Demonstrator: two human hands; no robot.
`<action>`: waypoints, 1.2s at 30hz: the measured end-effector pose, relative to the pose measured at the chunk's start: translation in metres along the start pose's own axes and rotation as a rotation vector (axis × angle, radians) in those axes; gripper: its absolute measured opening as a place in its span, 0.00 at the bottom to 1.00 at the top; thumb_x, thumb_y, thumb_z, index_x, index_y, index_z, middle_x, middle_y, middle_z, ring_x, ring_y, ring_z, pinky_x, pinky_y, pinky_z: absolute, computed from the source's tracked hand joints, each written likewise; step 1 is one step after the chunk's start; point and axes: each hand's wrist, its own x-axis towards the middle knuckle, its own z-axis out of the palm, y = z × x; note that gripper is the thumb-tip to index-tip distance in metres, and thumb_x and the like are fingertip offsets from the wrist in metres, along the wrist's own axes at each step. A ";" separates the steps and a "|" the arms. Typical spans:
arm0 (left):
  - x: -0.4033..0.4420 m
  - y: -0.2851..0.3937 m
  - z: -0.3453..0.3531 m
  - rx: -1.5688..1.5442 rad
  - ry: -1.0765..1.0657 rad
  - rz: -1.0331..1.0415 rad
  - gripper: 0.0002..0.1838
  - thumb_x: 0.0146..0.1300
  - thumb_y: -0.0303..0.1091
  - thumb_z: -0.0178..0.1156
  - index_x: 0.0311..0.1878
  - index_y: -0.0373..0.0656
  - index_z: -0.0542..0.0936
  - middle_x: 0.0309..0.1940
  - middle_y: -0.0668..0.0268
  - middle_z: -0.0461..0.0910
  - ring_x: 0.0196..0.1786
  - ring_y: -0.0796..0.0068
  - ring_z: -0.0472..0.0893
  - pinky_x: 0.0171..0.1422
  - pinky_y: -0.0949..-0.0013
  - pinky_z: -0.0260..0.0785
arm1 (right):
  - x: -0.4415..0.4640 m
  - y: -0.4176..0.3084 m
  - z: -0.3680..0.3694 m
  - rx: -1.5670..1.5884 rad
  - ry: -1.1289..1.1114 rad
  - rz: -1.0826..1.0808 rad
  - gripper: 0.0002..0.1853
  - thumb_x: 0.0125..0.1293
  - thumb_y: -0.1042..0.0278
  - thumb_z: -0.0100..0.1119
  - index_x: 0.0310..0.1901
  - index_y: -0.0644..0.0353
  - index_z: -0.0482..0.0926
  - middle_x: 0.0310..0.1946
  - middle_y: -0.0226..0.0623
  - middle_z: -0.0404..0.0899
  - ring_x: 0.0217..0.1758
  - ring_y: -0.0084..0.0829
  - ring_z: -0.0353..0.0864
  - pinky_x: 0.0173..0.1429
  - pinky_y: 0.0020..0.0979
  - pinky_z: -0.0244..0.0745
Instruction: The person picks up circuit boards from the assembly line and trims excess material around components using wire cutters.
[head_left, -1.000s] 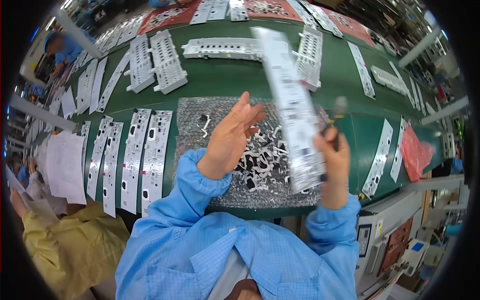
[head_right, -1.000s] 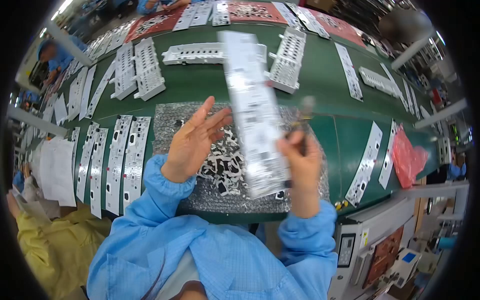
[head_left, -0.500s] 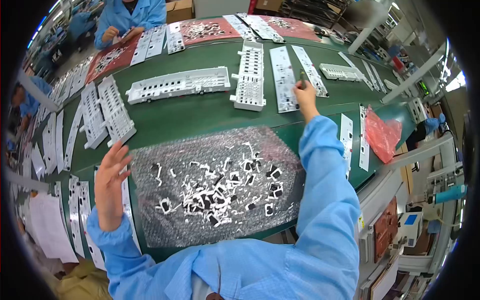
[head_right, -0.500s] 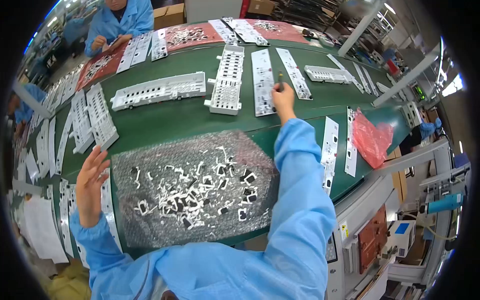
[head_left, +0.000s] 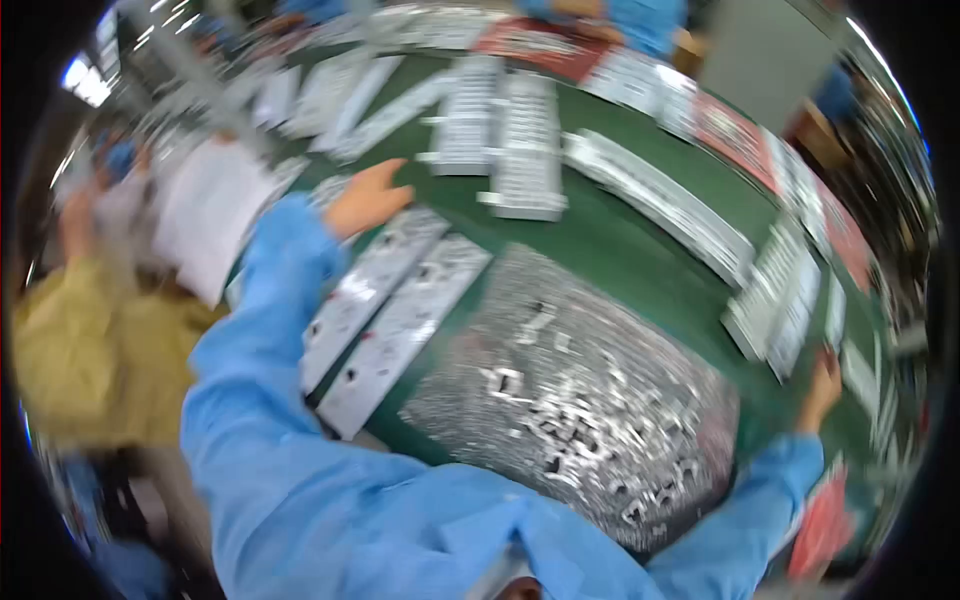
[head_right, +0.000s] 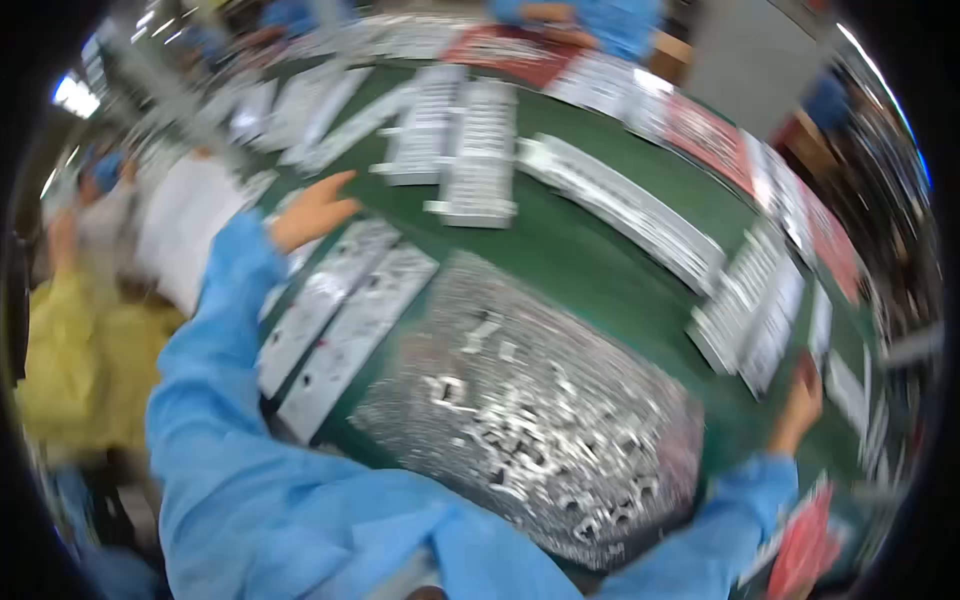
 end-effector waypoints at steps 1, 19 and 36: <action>0.021 -0.036 0.002 0.233 0.019 -0.095 0.36 0.56 0.47 0.57 0.66 0.35 0.71 0.58 0.39 0.76 0.60 0.44 0.76 0.66 0.53 0.68 | 0.012 0.015 -0.021 0.082 0.000 0.096 0.21 0.72 0.73 0.55 0.65 0.69 0.72 0.62 0.41 0.76 0.65 0.31 0.76 0.69 0.33 0.69; 0.112 -0.143 -0.024 0.309 0.041 -0.111 0.39 0.60 0.66 0.58 0.60 0.39 0.77 0.48 0.48 0.83 0.52 0.50 0.82 0.58 0.53 0.73 | -0.236 -0.133 -0.061 0.904 -0.691 0.142 0.22 0.76 0.73 0.45 0.70 0.63 0.66 0.79 0.50 0.43 0.83 0.44 0.40 0.84 0.49 0.37; -0.153 -0.059 -0.003 0.079 -0.184 -0.170 0.35 0.51 0.49 0.76 0.52 0.32 0.73 0.40 0.47 0.82 0.41 0.53 0.83 0.49 0.62 0.76 | -0.318 -0.209 0.032 1.214 -0.542 0.229 0.03 0.70 0.75 0.54 0.43 0.61 0.77 0.78 0.58 0.41 0.82 0.57 0.34 0.75 0.74 0.34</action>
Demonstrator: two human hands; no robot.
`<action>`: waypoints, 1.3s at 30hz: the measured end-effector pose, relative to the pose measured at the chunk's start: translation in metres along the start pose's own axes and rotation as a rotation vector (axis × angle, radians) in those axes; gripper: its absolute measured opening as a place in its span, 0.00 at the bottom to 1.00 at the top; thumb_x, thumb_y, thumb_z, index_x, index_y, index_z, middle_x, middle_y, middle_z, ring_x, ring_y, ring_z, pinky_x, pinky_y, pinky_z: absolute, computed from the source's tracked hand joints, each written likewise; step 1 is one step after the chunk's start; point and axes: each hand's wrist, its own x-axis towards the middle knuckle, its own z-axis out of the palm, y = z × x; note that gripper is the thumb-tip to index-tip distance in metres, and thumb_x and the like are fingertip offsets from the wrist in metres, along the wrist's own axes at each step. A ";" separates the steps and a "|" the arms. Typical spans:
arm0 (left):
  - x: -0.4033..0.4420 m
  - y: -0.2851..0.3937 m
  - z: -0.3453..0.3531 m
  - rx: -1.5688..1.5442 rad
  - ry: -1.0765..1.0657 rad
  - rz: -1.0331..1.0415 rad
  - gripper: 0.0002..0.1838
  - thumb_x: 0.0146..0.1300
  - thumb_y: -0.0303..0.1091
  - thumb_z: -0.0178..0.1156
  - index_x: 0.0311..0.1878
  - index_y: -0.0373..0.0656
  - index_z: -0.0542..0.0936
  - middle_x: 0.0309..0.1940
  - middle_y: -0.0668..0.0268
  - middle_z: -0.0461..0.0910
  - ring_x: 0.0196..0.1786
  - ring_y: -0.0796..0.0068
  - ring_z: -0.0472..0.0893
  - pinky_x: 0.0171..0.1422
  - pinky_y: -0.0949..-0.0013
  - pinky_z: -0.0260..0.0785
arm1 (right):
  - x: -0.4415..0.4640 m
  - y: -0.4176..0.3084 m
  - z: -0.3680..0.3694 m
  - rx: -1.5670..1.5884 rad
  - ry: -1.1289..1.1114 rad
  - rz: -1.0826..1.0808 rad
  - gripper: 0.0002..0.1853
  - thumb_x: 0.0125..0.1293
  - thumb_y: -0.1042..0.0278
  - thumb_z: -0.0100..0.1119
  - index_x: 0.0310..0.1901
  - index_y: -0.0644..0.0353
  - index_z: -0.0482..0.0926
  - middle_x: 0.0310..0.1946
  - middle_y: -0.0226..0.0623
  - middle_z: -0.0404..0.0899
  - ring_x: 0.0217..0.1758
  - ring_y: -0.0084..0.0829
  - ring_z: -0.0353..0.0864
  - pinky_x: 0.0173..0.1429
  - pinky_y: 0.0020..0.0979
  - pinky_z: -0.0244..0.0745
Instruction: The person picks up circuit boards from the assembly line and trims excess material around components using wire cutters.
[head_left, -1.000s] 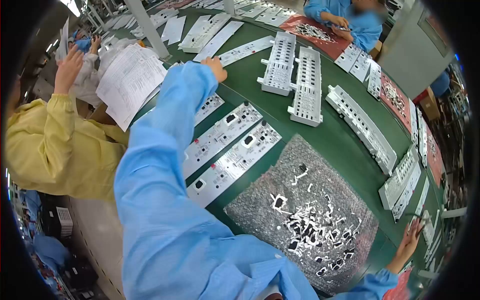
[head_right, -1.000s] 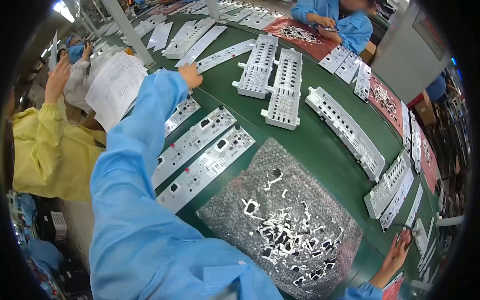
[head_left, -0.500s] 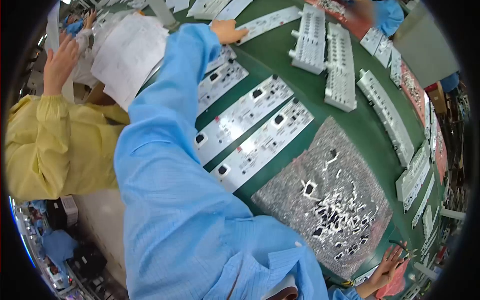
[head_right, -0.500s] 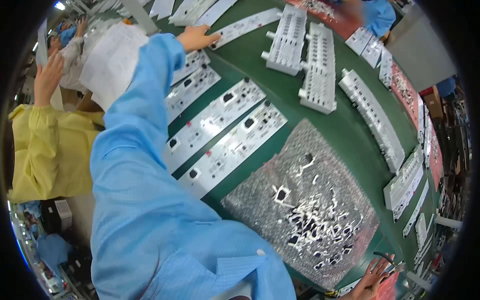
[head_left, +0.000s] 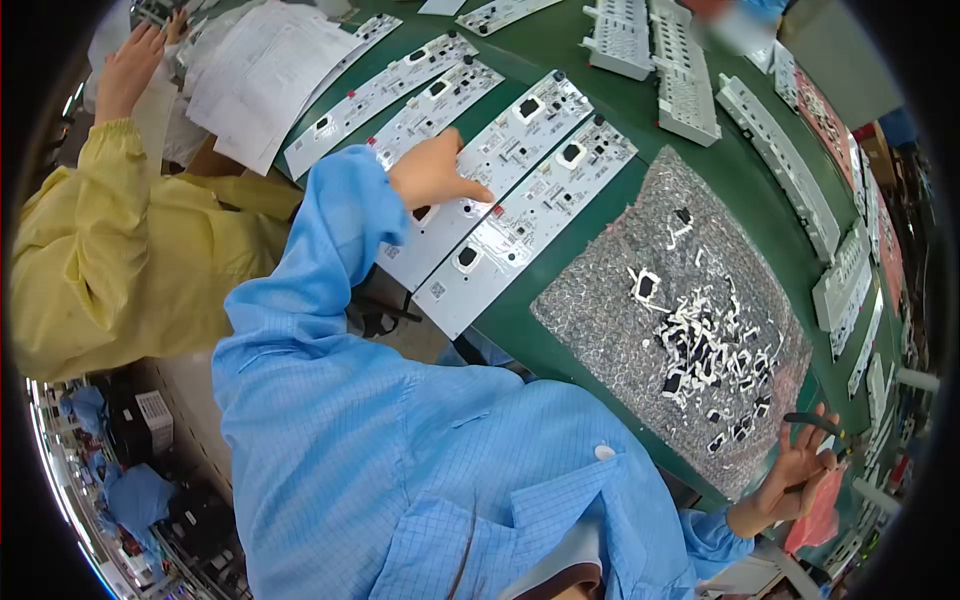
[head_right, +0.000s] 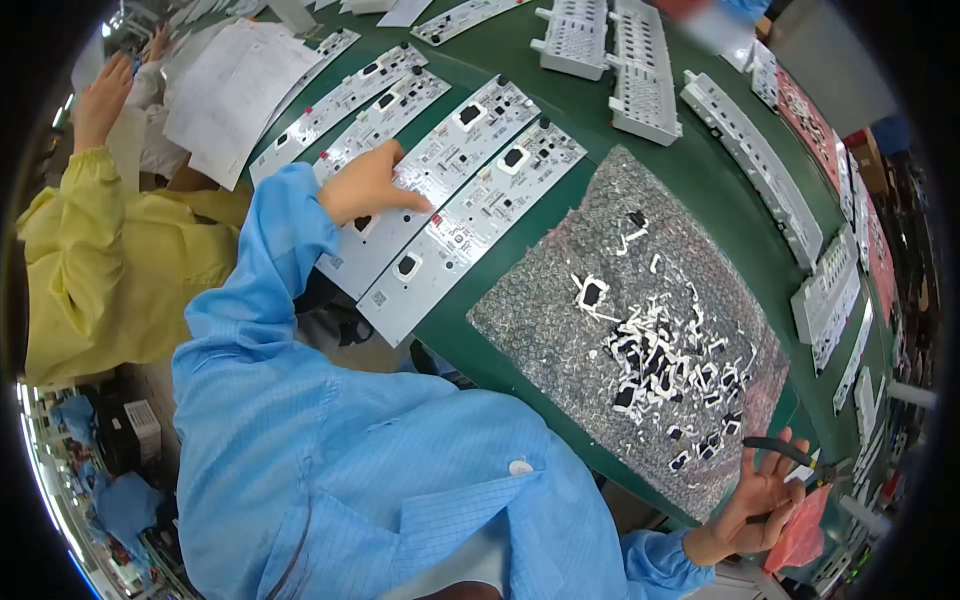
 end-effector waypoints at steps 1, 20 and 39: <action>0.003 -0.004 -0.006 -0.220 -0.162 0.019 0.32 0.54 0.47 0.74 0.53 0.32 0.76 0.40 0.53 0.83 0.41 0.62 0.82 0.48 0.65 0.74 | -0.006 0.005 -0.001 0.053 0.002 -0.007 0.04 0.71 0.75 0.54 0.44 0.62 0.77 0.79 0.57 0.41 0.83 0.55 0.32 0.75 0.74 0.34; -0.055 0.191 0.013 -2.210 -0.039 0.418 0.31 0.64 0.47 0.54 0.63 0.34 0.66 0.55 0.45 0.74 0.52 0.49 0.76 0.61 0.42 0.69 | -0.031 0.116 0.138 -1.282 -0.249 0.076 0.22 0.58 0.86 0.51 0.56 0.68 0.75 0.61 0.48 0.71 0.63 0.44 0.73 0.74 0.51 0.54; -0.076 0.241 0.064 -1.887 0.250 0.782 0.37 0.46 0.46 0.64 0.60 0.41 0.67 0.49 0.56 0.66 0.51 0.64 0.66 0.58 0.57 0.60 | -0.033 0.127 0.133 -1.659 -0.426 0.233 0.30 0.47 0.86 0.53 0.58 0.71 0.70 0.68 0.55 0.61 0.73 0.54 0.61 0.76 0.62 0.40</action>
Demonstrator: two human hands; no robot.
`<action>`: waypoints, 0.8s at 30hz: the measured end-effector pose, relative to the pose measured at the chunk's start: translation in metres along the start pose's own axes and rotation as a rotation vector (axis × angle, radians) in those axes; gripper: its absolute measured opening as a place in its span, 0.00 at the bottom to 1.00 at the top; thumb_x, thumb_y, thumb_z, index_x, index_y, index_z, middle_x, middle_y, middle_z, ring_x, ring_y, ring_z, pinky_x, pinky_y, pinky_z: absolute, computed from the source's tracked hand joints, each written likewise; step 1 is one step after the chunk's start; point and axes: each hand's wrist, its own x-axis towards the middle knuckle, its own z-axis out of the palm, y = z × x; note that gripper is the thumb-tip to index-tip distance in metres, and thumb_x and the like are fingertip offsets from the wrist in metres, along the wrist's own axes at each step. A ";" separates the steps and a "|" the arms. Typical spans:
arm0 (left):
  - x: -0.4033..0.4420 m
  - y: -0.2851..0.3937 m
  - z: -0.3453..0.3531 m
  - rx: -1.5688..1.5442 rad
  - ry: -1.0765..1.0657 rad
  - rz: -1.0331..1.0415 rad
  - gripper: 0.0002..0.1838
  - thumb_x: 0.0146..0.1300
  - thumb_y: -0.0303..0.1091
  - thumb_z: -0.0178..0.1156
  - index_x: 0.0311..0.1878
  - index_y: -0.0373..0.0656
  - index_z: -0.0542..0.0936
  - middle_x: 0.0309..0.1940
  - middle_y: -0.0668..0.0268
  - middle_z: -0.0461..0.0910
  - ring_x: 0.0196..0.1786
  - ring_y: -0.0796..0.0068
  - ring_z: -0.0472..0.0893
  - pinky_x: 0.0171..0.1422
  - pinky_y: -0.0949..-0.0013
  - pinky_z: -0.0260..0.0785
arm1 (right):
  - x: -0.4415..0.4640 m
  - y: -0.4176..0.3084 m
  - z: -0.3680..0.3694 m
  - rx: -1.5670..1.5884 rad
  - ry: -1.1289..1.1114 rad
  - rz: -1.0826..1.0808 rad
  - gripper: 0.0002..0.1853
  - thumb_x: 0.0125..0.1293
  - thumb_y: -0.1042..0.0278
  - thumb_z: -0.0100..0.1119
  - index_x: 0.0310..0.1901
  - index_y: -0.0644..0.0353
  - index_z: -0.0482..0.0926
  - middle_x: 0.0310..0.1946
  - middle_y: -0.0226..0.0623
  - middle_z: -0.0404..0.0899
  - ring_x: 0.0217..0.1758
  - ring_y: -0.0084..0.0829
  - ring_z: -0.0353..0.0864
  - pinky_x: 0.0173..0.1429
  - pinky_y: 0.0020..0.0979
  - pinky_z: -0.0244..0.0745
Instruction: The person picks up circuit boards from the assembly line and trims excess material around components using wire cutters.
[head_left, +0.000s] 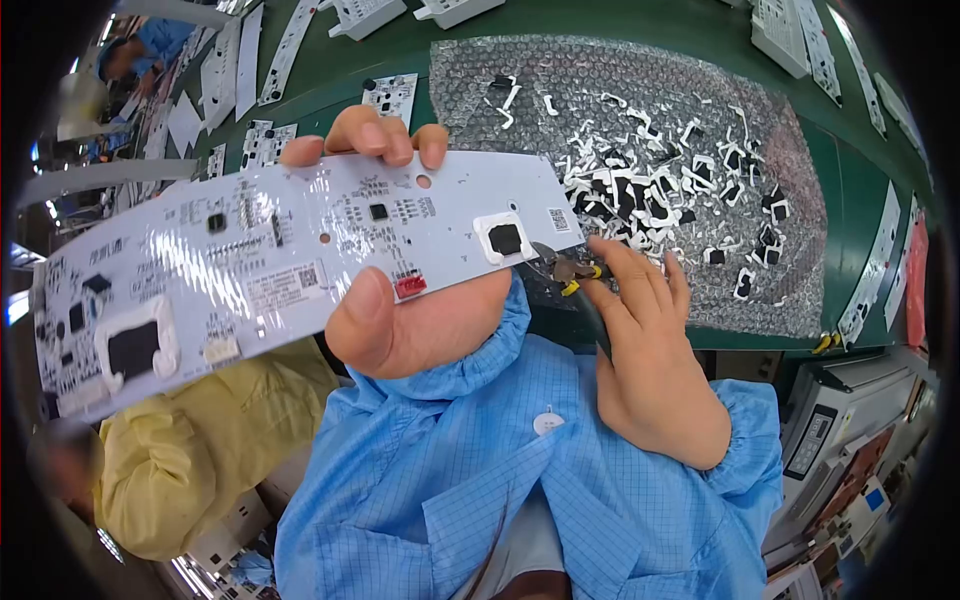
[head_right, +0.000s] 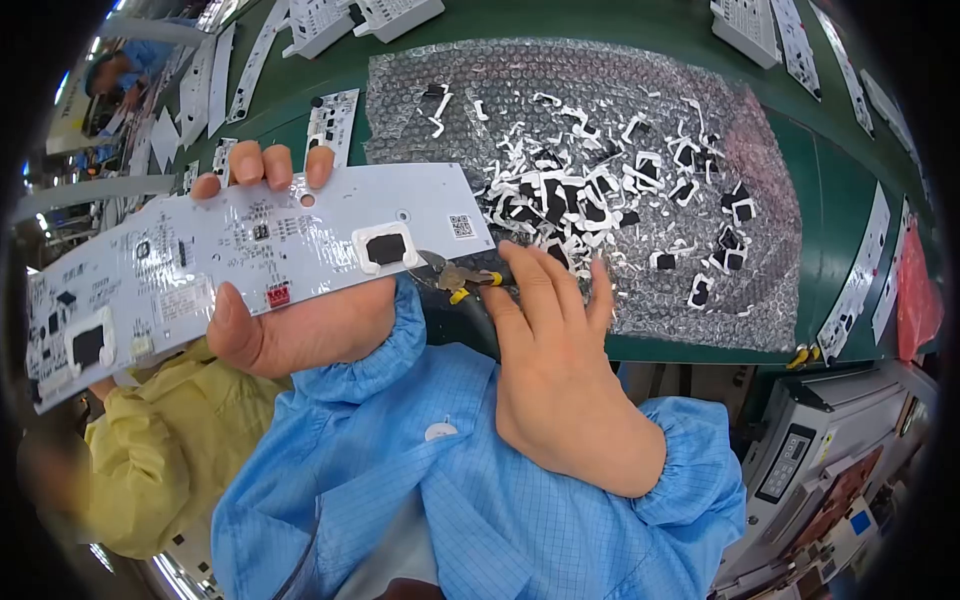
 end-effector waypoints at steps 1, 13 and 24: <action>-0.002 0.000 0.000 -0.010 -0.025 -0.004 0.37 0.46 0.46 0.64 0.60 0.41 0.67 0.49 0.56 0.66 0.51 0.64 0.66 0.58 0.57 0.59 | -0.001 0.002 0.000 0.105 -0.039 -0.004 0.30 0.48 0.86 0.53 0.59 0.72 0.69 0.69 0.55 0.60 0.73 0.55 0.60 0.76 0.63 0.41; -0.019 0.007 -0.003 0.197 -0.025 0.014 0.37 0.44 0.40 0.61 0.60 0.38 0.66 0.47 0.54 0.67 0.49 0.63 0.66 0.58 0.58 0.59 | 0.005 0.002 0.015 -0.008 -0.227 -0.090 0.30 0.49 0.76 0.57 0.57 0.80 0.68 0.61 0.63 0.64 0.69 0.57 0.63 0.75 0.63 0.46; -0.031 -0.002 -0.025 0.186 0.075 -0.049 0.37 0.42 0.36 0.60 0.60 0.37 0.65 0.44 0.54 0.67 0.46 0.64 0.66 0.57 0.59 0.59 | 0.017 0.007 0.031 -0.109 -0.285 -0.240 0.16 0.55 0.74 0.51 0.39 0.84 0.74 0.47 0.69 0.71 0.60 0.61 0.70 0.74 0.60 0.57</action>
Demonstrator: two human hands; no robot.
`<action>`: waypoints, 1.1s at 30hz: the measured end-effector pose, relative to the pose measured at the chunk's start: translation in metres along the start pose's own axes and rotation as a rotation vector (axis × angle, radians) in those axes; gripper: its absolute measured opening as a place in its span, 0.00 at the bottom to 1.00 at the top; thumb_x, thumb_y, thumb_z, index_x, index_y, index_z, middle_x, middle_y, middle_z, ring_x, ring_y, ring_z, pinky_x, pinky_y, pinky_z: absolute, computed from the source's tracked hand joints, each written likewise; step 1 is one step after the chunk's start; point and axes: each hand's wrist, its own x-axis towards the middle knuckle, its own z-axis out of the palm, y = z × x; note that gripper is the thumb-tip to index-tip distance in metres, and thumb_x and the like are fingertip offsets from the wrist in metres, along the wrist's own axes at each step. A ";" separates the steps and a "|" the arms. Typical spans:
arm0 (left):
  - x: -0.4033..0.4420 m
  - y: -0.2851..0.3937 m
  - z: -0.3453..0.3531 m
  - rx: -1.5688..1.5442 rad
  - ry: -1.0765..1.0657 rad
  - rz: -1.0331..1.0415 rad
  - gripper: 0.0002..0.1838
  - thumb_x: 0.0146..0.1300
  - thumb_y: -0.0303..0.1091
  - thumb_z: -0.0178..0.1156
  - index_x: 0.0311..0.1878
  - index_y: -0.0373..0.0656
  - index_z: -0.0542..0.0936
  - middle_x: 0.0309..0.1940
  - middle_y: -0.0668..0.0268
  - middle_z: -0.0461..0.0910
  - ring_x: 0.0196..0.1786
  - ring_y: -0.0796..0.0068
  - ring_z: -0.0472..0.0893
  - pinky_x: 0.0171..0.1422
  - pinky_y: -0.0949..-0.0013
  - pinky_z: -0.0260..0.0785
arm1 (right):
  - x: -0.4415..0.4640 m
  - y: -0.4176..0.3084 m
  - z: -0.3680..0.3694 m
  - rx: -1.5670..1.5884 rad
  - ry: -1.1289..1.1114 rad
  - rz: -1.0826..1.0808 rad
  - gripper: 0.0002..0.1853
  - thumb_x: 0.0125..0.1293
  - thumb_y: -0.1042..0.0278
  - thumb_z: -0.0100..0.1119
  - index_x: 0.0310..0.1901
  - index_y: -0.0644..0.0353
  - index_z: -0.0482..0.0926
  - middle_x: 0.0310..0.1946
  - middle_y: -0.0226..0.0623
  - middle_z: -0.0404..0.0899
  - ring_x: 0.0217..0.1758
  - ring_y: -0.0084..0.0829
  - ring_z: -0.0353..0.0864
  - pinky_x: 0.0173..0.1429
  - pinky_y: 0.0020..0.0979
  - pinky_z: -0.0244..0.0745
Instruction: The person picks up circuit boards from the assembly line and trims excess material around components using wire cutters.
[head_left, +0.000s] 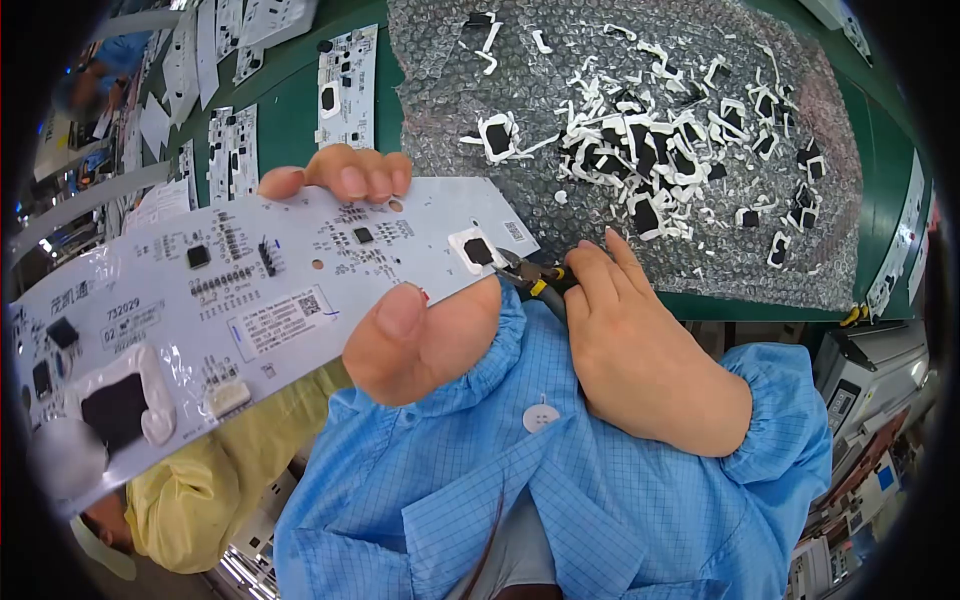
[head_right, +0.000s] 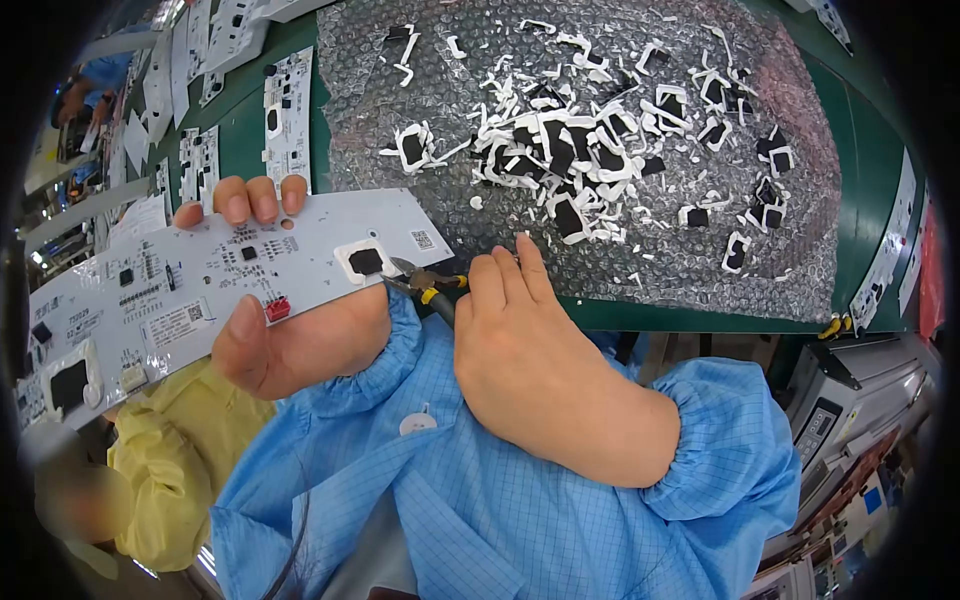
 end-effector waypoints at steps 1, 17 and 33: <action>0.000 0.000 -0.002 -0.019 0.001 -0.016 0.37 0.42 0.36 0.60 0.60 0.38 0.65 0.44 0.54 0.67 0.46 0.64 0.66 0.57 0.59 0.58 | 0.001 -0.001 -0.001 0.016 -0.061 0.024 0.18 0.53 0.77 0.52 0.41 0.86 0.72 0.50 0.69 0.69 0.64 0.60 0.67 0.75 0.59 0.56; -0.003 -0.002 -0.005 0.089 0.002 0.020 0.37 0.44 0.40 0.63 0.60 0.38 0.65 0.44 0.54 0.68 0.45 0.64 0.67 0.56 0.60 0.59 | 0.002 0.001 0.002 0.123 -0.063 0.035 0.16 0.55 0.80 0.51 0.42 0.87 0.71 0.55 0.68 0.67 0.63 0.59 0.69 0.72 0.42 0.66; -0.014 0.000 -0.009 0.119 -0.075 0.054 0.37 0.41 0.38 0.63 0.59 0.42 0.66 0.44 0.55 0.68 0.46 0.63 0.68 0.60 0.59 0.59 | -0.003 -0.011 0.015 0.224 -0.060 0.142 0.15 0.52 0.79 0.54 0.40 0.83 0.74 0.42 0.56 0.70 0.47 0.49 0.74 0.51 0.35 0.76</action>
